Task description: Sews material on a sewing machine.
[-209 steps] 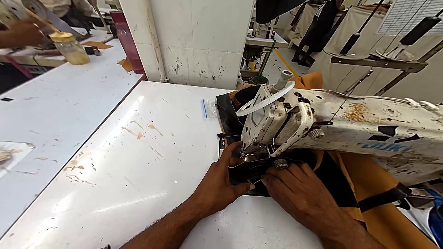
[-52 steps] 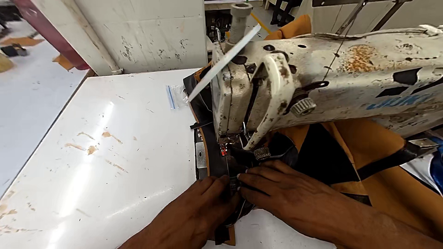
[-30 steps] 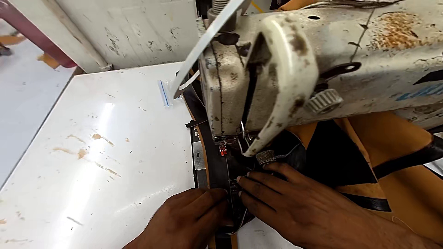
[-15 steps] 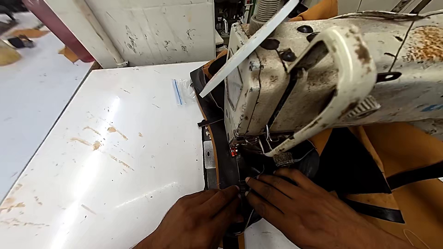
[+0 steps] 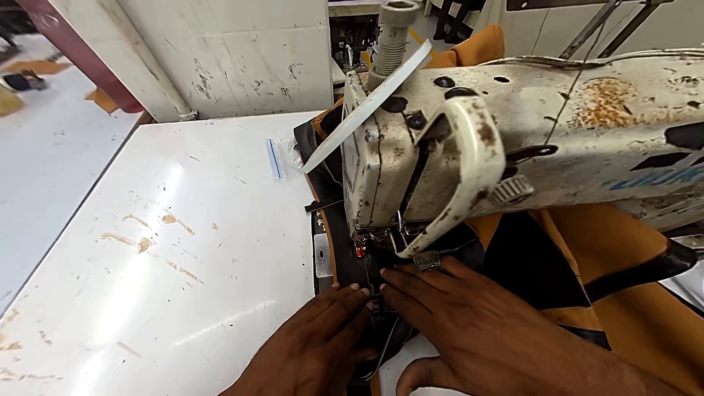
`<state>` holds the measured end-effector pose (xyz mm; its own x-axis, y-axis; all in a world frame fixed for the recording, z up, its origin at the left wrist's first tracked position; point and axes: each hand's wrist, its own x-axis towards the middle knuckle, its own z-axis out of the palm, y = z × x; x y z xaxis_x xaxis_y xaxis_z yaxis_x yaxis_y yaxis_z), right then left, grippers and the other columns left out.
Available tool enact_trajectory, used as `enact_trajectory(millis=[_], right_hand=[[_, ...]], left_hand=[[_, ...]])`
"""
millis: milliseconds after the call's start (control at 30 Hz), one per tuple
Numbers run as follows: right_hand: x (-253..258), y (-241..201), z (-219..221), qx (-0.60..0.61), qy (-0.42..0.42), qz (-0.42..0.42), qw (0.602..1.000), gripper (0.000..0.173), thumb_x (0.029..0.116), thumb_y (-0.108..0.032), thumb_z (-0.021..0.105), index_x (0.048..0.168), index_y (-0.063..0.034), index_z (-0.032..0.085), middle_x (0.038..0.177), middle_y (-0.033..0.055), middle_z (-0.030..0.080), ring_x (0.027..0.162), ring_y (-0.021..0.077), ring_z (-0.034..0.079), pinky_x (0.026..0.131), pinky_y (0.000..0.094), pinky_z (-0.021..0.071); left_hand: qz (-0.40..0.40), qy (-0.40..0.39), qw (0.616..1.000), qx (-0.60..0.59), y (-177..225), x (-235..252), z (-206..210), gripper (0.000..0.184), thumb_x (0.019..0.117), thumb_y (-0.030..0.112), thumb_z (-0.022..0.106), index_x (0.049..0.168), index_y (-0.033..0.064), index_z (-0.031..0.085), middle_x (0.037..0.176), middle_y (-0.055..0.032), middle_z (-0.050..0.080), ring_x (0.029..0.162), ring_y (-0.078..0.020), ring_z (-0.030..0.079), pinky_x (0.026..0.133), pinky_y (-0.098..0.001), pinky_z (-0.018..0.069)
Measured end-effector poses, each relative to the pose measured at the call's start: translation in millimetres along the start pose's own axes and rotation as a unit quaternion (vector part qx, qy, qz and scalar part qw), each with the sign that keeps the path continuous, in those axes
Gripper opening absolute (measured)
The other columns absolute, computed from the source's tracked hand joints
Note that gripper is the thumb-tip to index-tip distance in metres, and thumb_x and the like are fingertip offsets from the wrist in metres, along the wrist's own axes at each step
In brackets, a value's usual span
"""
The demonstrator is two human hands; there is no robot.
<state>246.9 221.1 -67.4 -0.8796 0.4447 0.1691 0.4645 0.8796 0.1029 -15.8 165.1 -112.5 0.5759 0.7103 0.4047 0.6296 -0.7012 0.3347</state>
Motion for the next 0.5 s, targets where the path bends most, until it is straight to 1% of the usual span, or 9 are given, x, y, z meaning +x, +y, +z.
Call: enact_trajectory(millis=[67, 100, 133, 233, 300, 433, 500], right_hand=[[0.9, 1.5, -0.6, -0.009, -0.020, 0.014, 1.000, 0.101, 0.0893, -0.087, 0.014, 0.123, -0.0102, 0.069, 0.132, 0.0052, 0.069, 0.116, 0.0214, 0.067, 0.092, 0.0420, 0.0529], [2.2, 2.4, -1.8, -0.006, -0.019, 0.017, 1.000, 0.102, 0.0888, -0.088, 0.013, 0.122, -0.0097, 0.070, 0.131, 0.0053, 0.070, 0.114, 0.0210, 0.068, 0.091, 0.0412, 0.0533], [3.8, 3.2, -2.1, -0.001, -0.017, 0.019, 1.000, 0.103, 0.0887, -0.088, 0.012, 0.126, -0.0092, 0.069, 0.132, 0.0055, 0.069, 0.114, 0.0207, 0.068, 0.091, 0.0408, 0.0532], [6.8, 6.5, 3.9, 0.030, -0.040, 0.035, 0.998, 0.104, 0.0885, -0.088, 0.014, 0.143, -0.0114, 0.059, 0.143, 0.0042, 0.063, 0.127, 0.0196, 0.062, 0.103, 0.0418, 0.0491], [8.1, 6.4, 5.2, 0.055, -0.057, 0.050, 0.996, 0.102, 0.0886, -0.088, 0.015, 0.146, -0.0139, 0.056, 0.147, 0.0037, 0.060, 0.130, 0.0203, 0.060, 0.106, 0.0429, 0.0477], [12.2, 0.5, 10.4, 0.052, -0.030, 0.071, 0.996, 0.100, 0.0890, -0.087, 0.015, 0.146, -0.0166, 0.057, 0.144, 0.0041, 0.062, 0.123, 0.0217, 0.063, 0.097, 0.0426, 0.0502], [13.4, -2.1, 16.8, 0.041, -0.012, 0.077, 0.996, 0.099, 0.0887, -0.088, 0.015, 0.146, -0.0189, 0.058, 0.141, 0.0041, 0.063, 0.119, 0.0215, 0.063, 0.095, 0.0428, 0.0501]], left_hand=[[0.005, -0.005, 1.000, 0.002, 0.7, -0.3, 0.1, 0.044, 0.1079, 0.039, 0.049, 0.130, 0.0063, 0.069, 0.137, -0.0095, 0.067, 0.134, -0.0217, 0.059, 0.117, -0.0356, 0.0434], [0.006, -0.008, 1.000, 0.005, 0.7, -0.3, -0.2, 0.044, 0.1079, 0.039, 0.049, 0.130, 0.0065, 0.069, 0.137, -0.0092, 0.067, 0.134, -0.0214, 0.059, 0.116, -0.0355, 0.0437], [0.006, -0.013, 1.000, 0.007, 0.5, -0.3, -1.2, 0.044, 0.1079, 0.039, 0.049, 0.130, 0.0066, 0.069, 0.137, -0.0090, 0.067, 0.133, -0.0215, 0.059, 0.116, -0.0354, 0.0436], [0.006, -0.030, 0.999, 0.014, -1.0, 1.9, -5.5, 0.043, 0.1075, 0.039, 0.050, 0.129, 0.0075, 0.069, 0.136, -0.0085, 0.067, 0.133, -0.0214, 0.060, 0.116, -0.0351, 0.0438], [0.013, -0.038, 0.999, 0.024, -2.7, 5.0, -8.4, 0.042, 0.1067, 0.040, 0.050, 0.127, 0.0086, 0.069, 0.134, -0.0078, 0.068, 0.130, -0.0213, 0.061, 0.113, -0.0355, 0.0455], [0.035, -0.035, 0.998, 0.049, -8.9, 10.2, -13.2, 0.041, 0.1059, 0.042, 0.049, 0.122, 0.0132, 0.072, 0.128, -0.0037, 0.071, 0.126, -0.0192, 0.063, 0.111, -0.0363, 0.0471], [0.049, -0.017, 0.998, 0.048, -12.1, 12.1, -11.4, 0.038, 0.1062, 0.040, 0.048, 0.117, 0.0148, 0.074, 0.124, -0.0014, 0.073, 0.124, -0.0175, 0.064, 0.113, -0.0381, 0.0452]])
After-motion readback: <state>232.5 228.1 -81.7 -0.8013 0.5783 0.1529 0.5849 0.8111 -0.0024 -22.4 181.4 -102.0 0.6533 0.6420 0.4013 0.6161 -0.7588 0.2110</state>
